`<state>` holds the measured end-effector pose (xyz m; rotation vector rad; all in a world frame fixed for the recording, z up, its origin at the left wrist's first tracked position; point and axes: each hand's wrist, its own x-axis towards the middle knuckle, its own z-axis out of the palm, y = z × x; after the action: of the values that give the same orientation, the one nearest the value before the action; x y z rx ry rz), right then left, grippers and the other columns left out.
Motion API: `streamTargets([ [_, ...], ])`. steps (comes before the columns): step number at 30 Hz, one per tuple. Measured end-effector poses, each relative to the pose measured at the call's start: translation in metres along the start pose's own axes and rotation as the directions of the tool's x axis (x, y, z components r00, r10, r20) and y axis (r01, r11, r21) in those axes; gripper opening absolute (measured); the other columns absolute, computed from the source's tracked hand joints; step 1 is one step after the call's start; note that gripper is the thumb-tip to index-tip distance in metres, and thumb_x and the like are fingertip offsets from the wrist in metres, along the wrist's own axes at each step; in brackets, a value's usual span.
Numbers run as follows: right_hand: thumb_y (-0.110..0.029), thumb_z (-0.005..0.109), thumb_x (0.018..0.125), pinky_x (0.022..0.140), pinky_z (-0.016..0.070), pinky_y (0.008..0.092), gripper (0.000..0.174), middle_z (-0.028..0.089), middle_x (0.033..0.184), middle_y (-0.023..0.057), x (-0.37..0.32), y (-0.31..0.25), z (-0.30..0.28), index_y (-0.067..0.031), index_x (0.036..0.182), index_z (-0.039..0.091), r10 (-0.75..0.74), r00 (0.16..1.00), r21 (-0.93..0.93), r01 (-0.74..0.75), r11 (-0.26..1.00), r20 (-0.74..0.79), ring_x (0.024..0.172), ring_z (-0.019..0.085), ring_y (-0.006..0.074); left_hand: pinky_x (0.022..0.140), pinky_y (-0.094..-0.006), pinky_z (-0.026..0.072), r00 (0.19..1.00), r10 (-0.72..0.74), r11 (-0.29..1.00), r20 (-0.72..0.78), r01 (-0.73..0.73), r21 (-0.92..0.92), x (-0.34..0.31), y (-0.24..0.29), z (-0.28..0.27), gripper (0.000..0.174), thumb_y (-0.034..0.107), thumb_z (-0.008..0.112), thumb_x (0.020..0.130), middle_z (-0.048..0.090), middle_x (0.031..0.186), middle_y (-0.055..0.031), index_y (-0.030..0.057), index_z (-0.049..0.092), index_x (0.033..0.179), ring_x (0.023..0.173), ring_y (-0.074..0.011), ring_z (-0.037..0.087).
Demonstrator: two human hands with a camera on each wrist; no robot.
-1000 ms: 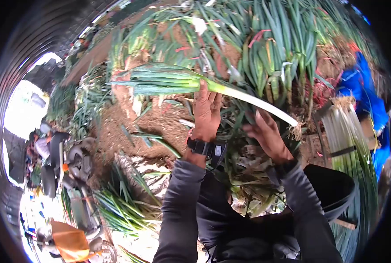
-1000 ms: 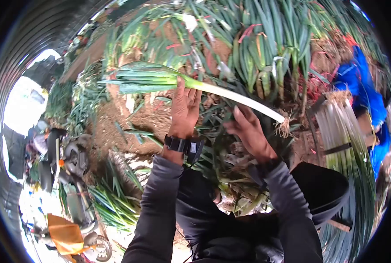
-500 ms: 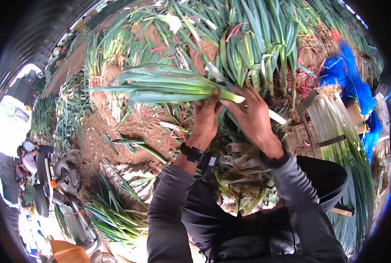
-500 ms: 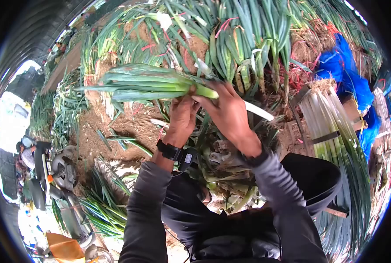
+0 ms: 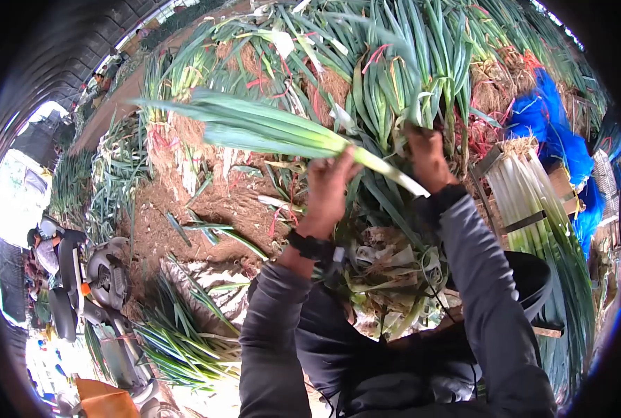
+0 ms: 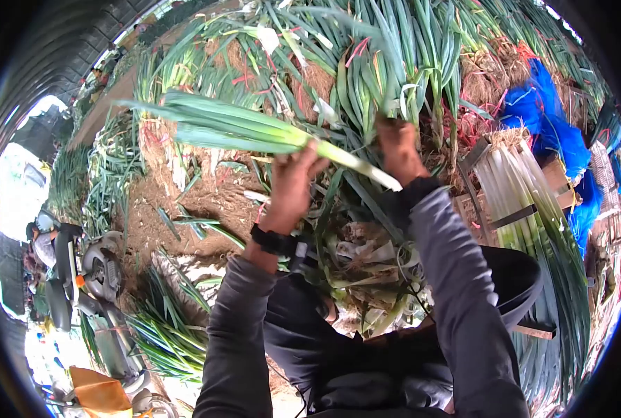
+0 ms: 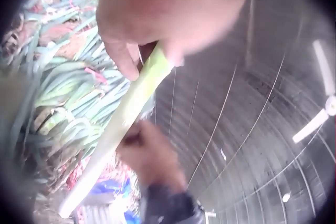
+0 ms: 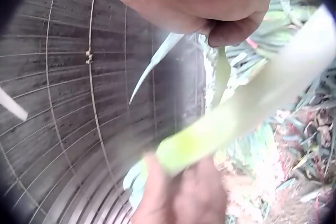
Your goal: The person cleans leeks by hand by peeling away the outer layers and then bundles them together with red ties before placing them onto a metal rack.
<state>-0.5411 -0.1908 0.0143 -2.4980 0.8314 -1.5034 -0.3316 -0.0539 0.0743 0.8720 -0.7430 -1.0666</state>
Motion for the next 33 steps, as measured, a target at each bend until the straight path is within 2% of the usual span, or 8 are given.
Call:
streamTargets([
  [2,-0.003,0.053,0.090,0.073,0.0483,0.0368,0.034,0.063,0.095,0.0173,-0.017,0.041,-0.020,0.0028,0.122,0.061,0.222,0.963,-0.081,-0.212,0.974,0.150,0.079,0.061,0.0248,0.087,-0.0355,0.0634,0.982,0.077,0.995,-0.173,-0.086,-0.044,0.014,0.016,-0.027,0.021,0.017,0.069,0.096,0.068,0.111,-0.0106,0.0050,0.062,0.113,0.104,-0.0226,0.069],
  [4,-0.026,0.060,0.097,0.064,0.0462,0.0383,0.025,0.064,0.074,0.0096,-0.034,0.063,-0.037,-0.0038,0.102,0.070,0.751,0.590,-0.052,-0.775,0.630,0.297,0.069,0.059,0.0189,0.090,-0.0367,0.0621,0.921,0.106,0.987,-0.375,-0.142,-0.071,0.026,0.042,-0.053,0.029,0.021,0.076,0.092,0.067,0.113,-0.0106,0.0051,0.062,0.113,0.104,-0.0239,0.069],
  [8,-0.034,0.060,0.098,0.073,0.0533,0.0462,0.033,0.069,0.083,0.0203,-0.194,0.069,-0.034,-0.0062,0.112,0.068,0.541,0.656,-0.270,-0.474,0.838,0.526,0.083,0.069,0.0392,0.087,-0.0360,0.0616,0.789,0.212,0.927,-0.576,-0.349,-0.138,0.046,0.055,-0.107,0.033,0.017,0.080,0.088,0.068,0.108,-0.0070,0.0057,0.062,0.113,0.099,-0.0236,0.069],
  [10,-0.033,0.066,0.094,0.075,0.0529,0.0495,0.034,0.071,0.100,0.0242,-0.170,-0.009,-0.040,-0.0067,0.117,0.067,0.506,0.058,-0.492,-0.166,0.855,0.860,0.095,0.068,0.0421,0.088,-0.0375,0.0619,0.781,0.242,0.924,-0.575,-0.367,-0.109,0.052,0.056,-0.117,0.037,0.019,0.082,0.086,0.069,0.107,-0.0108,0.0018,0.062,0.113,0.098,-0.0232,0.070],
  [14,-0.040,0.068,0.096,0.079,0.0544,0.0377,0.059,0.068,0.119,0.0192,-0.116,-0.077,0.004,0.0005,0.137,0.055,0.368,0.594,0.091,-0.601,0.794,0.715,0.094,0.070,0.0275,0.091,-0.0368,0.0616,0.858,0.068,0.972,-0.509,-0.173,-0.161,0.046,0.042,-0.097,0.036,0.022,0.080,0.088,0.069,0.108,-0.0129,0.0016,0.063,0.112,0.101,-0.0232,0.069],
  [16,-0.040,0.067,0.097,0.079,0.0536,0.0323,0.066,0.063,0.129,0.0118,-0.033,-0.131,-0.003,0.0018,0.143,0.047,0.493,0.410,0.370,-0.911,0.181,0.768,0.093,0.069,0.0213,0.092,-0.0361,0.0617,0.881,0.014,0.971,-0.474,-0.124,-0.203,0.044,0.030,-0.076,0.031,0.021,0.078,0.089,0.070,0.107,-0.0116,0.0039,0.064,0.111,0.101,-0.0238,0.070],
  [21,-0.020,0.062,0.102,0.074,0.0570,0.0260,0.037,0.066,0.113,0.0040,0.023,-0.124,0.050,-0.0064,0.136,0.054,0.531,0.644,0.834,-0.447,-0.325,0.551,0.091,0.068,0.0139,0.087,-0.0334,0.0617,0.958,-0.158,0.941,-0.240,0.073,-0.329,0.032,-0.002,-0.037,0.033,0.023,0.077,0.091,0.070,0.105,-0.0104,0.0031,0.064,0.114,0.097,-0.0213,0.070],
  [33,-0.021,0.072,0.096,0.062,0.0487,0.0254,0.024,0.070,0.085,0.0026,0.036,-0.114,0.025,0.0019,0.103,0.070,0.613,0.764,0.675,-0.563,0.478,0.203,0.071,0.061,0.0090,0.048,-0.0273,0.0475,0.892,-0.387,0.922,-0.235,0.373,-0.106,0.032,-0.023,-0.031,0.039,0.047,0.073,0.092,0.058,0.066,0.0014,0.0089,0.063,0.087,0.055,-0.0169,0.063],
])
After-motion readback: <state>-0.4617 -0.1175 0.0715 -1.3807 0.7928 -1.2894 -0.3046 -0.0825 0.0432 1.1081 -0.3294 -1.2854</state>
